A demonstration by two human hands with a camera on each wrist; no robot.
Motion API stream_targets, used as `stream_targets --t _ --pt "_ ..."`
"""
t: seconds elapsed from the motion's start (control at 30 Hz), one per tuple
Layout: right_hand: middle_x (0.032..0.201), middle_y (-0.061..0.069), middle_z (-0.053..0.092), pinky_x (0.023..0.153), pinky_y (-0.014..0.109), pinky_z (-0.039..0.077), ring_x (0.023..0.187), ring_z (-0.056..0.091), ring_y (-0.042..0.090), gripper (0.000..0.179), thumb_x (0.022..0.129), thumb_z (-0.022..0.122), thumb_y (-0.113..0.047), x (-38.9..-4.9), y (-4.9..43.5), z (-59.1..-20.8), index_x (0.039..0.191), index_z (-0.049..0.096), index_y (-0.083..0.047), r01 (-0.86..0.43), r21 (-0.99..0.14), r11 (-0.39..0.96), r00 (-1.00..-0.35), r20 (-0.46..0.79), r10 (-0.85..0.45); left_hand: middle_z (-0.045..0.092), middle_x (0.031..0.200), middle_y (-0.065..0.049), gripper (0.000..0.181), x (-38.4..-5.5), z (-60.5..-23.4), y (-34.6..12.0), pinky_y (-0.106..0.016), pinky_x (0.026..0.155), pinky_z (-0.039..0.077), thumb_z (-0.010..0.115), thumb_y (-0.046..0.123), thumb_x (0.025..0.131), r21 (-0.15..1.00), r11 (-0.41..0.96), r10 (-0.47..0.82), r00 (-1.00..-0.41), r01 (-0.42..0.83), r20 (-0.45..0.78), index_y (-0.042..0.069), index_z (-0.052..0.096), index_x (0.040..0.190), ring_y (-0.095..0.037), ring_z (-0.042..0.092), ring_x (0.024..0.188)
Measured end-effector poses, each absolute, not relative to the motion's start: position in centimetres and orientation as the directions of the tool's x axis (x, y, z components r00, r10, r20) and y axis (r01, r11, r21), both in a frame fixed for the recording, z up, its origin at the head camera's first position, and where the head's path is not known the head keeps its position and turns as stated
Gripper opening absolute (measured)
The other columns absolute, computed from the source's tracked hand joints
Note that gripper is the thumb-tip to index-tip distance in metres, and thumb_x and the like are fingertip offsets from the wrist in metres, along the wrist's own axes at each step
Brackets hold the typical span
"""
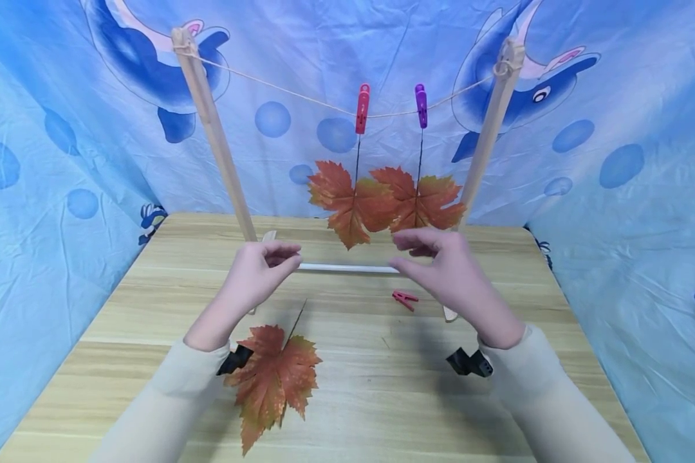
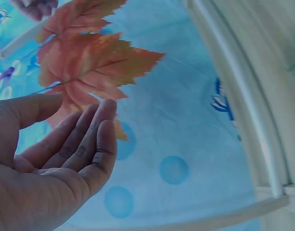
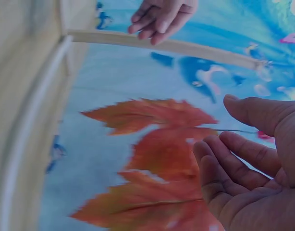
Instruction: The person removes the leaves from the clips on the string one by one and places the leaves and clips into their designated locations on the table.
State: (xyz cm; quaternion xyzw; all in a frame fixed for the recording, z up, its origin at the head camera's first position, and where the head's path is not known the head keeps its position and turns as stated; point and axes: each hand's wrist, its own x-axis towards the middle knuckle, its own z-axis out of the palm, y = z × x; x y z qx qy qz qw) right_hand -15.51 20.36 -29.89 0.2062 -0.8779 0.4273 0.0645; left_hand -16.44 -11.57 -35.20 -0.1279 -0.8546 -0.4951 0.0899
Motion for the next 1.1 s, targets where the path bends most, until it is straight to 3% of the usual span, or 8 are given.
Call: stream_targets --t 0.17,0.33,0.6,0.9,1.1 --pt "0.111 0.000 0.073 0.085 0.021 0.052 0.099 0.068 0.014 0.027 0.090 0.082 -0.018 -15.2 19.8 -26.5 0.116 0.077 -0.014 -0.456 -0.708 0.540 -0.890 0.346 -0.299 0.074 0.093 -0.004 0.016 -16.6 -33.6 -10.7 -0.032 0.075 0.057 0.072 0.008 0.094 0.825 0.431 0.111 -0.929 0.366 0.354 0.001 0.077 0.107 -0.015 0.070 0.083" --pt "0.110 -0.002 0.072 0.077 0.021 0.054 0.096 0.069 0.013 0.028 0.089 0.082 -0.020 -15.1 19.3 -24.4 0.116 0.077 -0.016 -0.469 -0.690 0.551 -0.883 0.373 -0.284 0.074 0.094 -0.005 0.016 -16.8 -32.5 -10.0 -0.031 0.077 0.057 0.072 0.007 0.094 0.829 0.392 0.100 -0.914 0.399 0.393 0.000 0.076 0.108 -0.015 0.069 0.084" --pt "0.111 0.008 0.073 0.079 0.022 0.055 0.093 0.072 0.017 0.030 0.088 0.082 -0.011 -15.7 18.2 -21.9 0.117 0.077 -0.009 -0.530 -0.694 0.486 -0.847 0.450 -0.282 0.073 0.095 -0.003 0.017 -17.5 -30.7 -9.1 -0.030 0.077 0.056 0.072 0.008 0.095 0.819 0.354 0.101 -0.889 0.452 0.447 0.000 0.076 0.110 -0.012 0.069 0.084" --pt "0.109 0.006 0.074 0.087 0.023 0.052 0.096 0.068 0.012 0.030 0.086 0.084 -0.011 -17.1 17.1 -18.2 0.115 0.078 -0.009 -0.622 -0.564 0.542 -0.767 0.579 -0.278 0.073 0.095 -0.003 0.018 -18.9 -28.6 -7.7 -0.028 0.077 0.055 0.072 0.006 0.094 0.786 0.332 0.094 -0.847 0.522 0.523 -0.001 0.075 0.110 -0.012 0.068 0.084" --pt "0.117 0.001 0.072 0.090 0.021 0.050 0.103 0.067 0.013 0.036 0.089 0.083 -0.023 -18.1 16.8 -15.8 0.122 0.076 -0.013 -0.602 -0.451 0.658 -0.751 0.599 -0.276 0.073 0.103 -0.004 0.023 -19.8 -27.5 -6.6 -0.025 0.083 0.053 0.073 0.011 0.095 0.801 0.308 0.051 -0.850 0.513 0.525 -0.001 0.074 0.114 -0.009 0.067 0.090"
